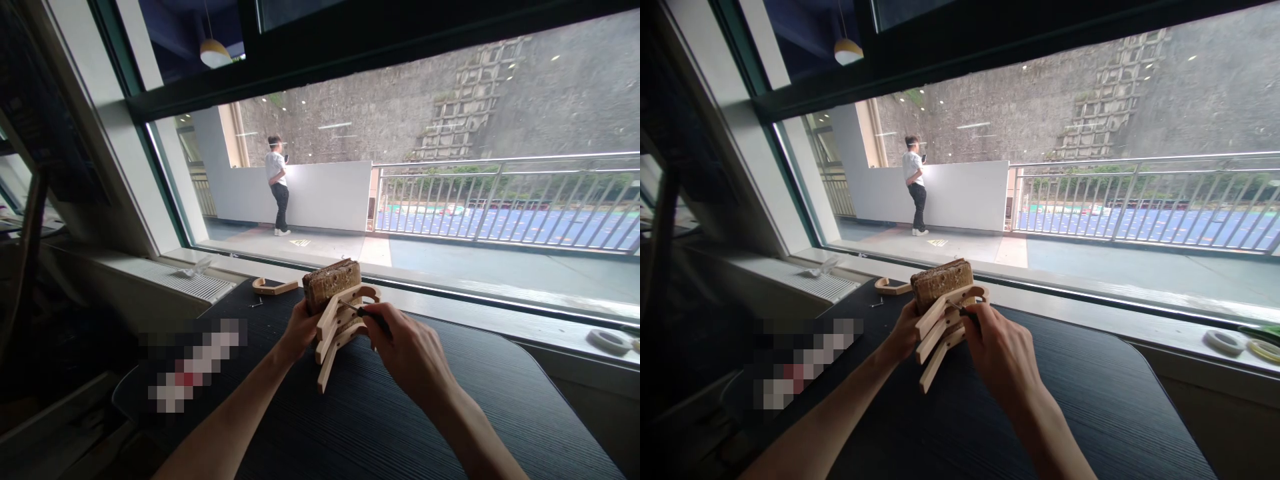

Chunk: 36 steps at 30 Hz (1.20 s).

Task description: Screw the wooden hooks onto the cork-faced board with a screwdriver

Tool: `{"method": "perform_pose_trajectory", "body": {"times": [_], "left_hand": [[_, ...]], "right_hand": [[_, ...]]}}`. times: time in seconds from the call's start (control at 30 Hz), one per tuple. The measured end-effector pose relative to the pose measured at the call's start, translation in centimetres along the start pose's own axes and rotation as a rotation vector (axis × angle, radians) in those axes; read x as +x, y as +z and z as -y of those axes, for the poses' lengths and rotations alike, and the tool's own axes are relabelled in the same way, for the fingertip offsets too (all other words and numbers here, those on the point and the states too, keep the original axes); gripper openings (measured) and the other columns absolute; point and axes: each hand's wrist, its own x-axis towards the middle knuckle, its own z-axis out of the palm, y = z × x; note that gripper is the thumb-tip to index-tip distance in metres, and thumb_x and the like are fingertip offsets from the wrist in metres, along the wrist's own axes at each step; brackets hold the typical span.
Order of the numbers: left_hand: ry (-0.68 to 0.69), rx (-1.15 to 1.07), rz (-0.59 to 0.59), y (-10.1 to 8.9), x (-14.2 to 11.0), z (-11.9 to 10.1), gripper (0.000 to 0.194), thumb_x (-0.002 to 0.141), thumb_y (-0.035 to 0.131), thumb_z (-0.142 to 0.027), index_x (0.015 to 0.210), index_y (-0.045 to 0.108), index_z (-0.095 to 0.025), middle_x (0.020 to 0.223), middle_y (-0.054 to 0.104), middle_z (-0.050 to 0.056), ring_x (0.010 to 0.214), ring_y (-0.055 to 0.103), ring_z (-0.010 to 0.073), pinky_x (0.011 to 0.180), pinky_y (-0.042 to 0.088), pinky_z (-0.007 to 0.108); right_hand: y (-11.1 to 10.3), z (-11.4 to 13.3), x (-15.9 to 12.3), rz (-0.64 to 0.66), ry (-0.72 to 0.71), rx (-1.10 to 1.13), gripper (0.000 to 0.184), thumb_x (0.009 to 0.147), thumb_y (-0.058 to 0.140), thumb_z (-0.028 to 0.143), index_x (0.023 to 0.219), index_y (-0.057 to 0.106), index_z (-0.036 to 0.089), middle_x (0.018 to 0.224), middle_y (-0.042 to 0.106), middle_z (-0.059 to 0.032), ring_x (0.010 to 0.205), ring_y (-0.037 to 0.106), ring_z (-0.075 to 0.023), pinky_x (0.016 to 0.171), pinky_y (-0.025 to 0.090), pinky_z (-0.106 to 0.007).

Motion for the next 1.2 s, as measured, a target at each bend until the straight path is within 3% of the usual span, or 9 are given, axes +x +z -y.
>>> {"method": "perform_pose_trajectory", "body": {"times": [0.13, 0.23, 0.37, 0.53, 0.77, 0.87, 0.93, 1.07, 1.2], "left_hand": [[0.016, -0.007, 0.014, -0.1, 0.1, 0.2, 0.039, 0.051, 0.085, -0.024, 0.085, 0.071, -0.012, 0.071, 0.069, 0.004, 0.063, 0.061, 0.0166, 0.059, 0.048, 0.024], [0.023, -0.007, 0.014, 0.0, 0.1, 0.3, 0.037, 0.051, 0.084, -0.024, 0.084, 0.071, -0.012, 0.071, 0.069, 0.003, 0.063, 0.061, 0.0163, 0.06, 0.048, 0.024], [0.025, -0.005, 0.014, 0.2, -0.1, 0.1, 0.036, 0.05, 0.085, -0.022, 0.082, 0.071, -0.012, 0.073, 0.07, 0.003, 0.062, 0.06, 0.0149, 0.059, 0.048, 0.024], [0.024, 0.0, 0.012, 0.3, -0.1, 0.0, 0.035, 0.052, 0.084, -0.024, 0.081, 0.071, -0.012, 0.071, 0.069, 0.004, 0.061, 0.06, 0.0151, 0.058, 0.048, 0.024], [0.02, 0.0, 0.018, 0.2, 0.1, 0.3, 0.037, 0.05, 0.085, -0.023, 0.082, 0.071, -0.012, 0.07, 0.069, 0.003, 0.06, 0.06, 0.0149, 0.057, 0.047, 0.023], [0.023, -0.007, 0.015, 0.1, 0.1, 0.4, 0.036, 0.051, 0.084, -0.023, 0.083, 0.071, -0.013, 0.072, 0.07, 0.002, 0.062, 0.061, 0.0151, 0.059, 0.048, 0.023], [0.024, -0.01, 0.017, 0.1, 0.1, 0.4, 0.035, 0.052, 0.084, -0.024, 0.083, 0.071, -0.014, 0.072, 0.07, 0.002, 0.062, 0.061, 0.0151, 0.06, 0.048, 0.024], [0.025, -0.006, 0.026, 0.1, 0.1, 0.2, 0.035, 0.053, 0.084, -0.025, 0.083, 0.071, -0.012, 0.072, 0.07, 0.004, 0.061, 0.06, 0.0153, 0.059, 0.048, 0.025], [0.028, -0.002, 0.02, 0.2, 0.0, 0.0, 0.036, 0.054, 0.083, -0.024, 0.085, 0.071, -0.012, 0.073, 0.07, 0.004, 0.06, 0.06, 0.0145, 0.059, 0.048, 0.024]], "right_hand": [[0.3, -0.6, 0.2, 0.024, 0.212, 0.189, 0.026, 0.09, 0.043, 0.042, 0.092, 0.061, 0.023, 0.066, 0.067, -0.0002, 0.057, 0.06, -0.0165, 0.051, 0.037, -0.025], [-0.1, -0.5, 0.3, 0.036, 0.247, 0.183, 0.025, 0.089, 0.044, 0.043, 0.092, 0.06, 0.024, 0.065, 0.067, 0.0005, 0.057, 0.06, -0.0167, 0.05, 0.036, -0.025], [-0.8, 0.5, 0.0, 0.017, 0.097, 0.019, 0.017, 0.086, 0.05, 0.035, 0.099, 0.058, 0.025, 0.075, 0.069, 0.0007, 0.058, 0.061, -0.0159, 0.052, 0.036, -0.025], [-0.7, 0.7, -0.3, 0.002, -0.11, -0.117, 0.019, 0.091, 0.045, 0.03, 0.099, 0.06, 0.023, 0.084, 0.071, -0.0025, 0.066, 0.065, -0.0175, 0.055, 0.034, -0.026], [-0.4, -0.7, 0.3, 0.031, 0.189, 0.105, 0.024, 0.088, 0.048, 0.044, 0.09, 0.062, 0.025, 0.066, 0.067, 0.0005, 0.053, 0.058, -0.0159, 0.05, 0.035, -0.025], [-0.4, -0.6, 0.3, 0.066, 0.23, 0.12, 0.025, 0.089, 0.046, 0.045, 0.092, 0.061, 0.025, 0.063, 0.066, 0.0014, 0.055, 0.058, -0.0169, 0.05, 0.035, -0.025], [-0.4, -0.1, 0.1, 0.075, 0.176, 0.032, 0.022, 0.088, 0.048, 0.042, 0.097, 0.06, 0.026, 0.068, 0.067, 0.0012, 0.056, 0.059, -0.0174, 0.05, 0.034, -0.026], [-0.6, 0.8, -0.2, 0.045, -0.065, -0.116, 0.02, 0.091, 0.046, 0.03, 0.105, 0.059, 0.025, 0.096, 0.068, -0.0021, 0.07, 0.064, -0.0177, 0.056, 0.035, -0.027], [-0.4, 0.8, -0.3, 0.035, -0.133, -0.119, 0.022, 0.093, 0.042, 0.027, 0.106, 0.06, 0.024, 0.096, 0.068, -0.0032, 0.076, 0.064, -0.0179, 0.059, 0.037, -0.027]]}}
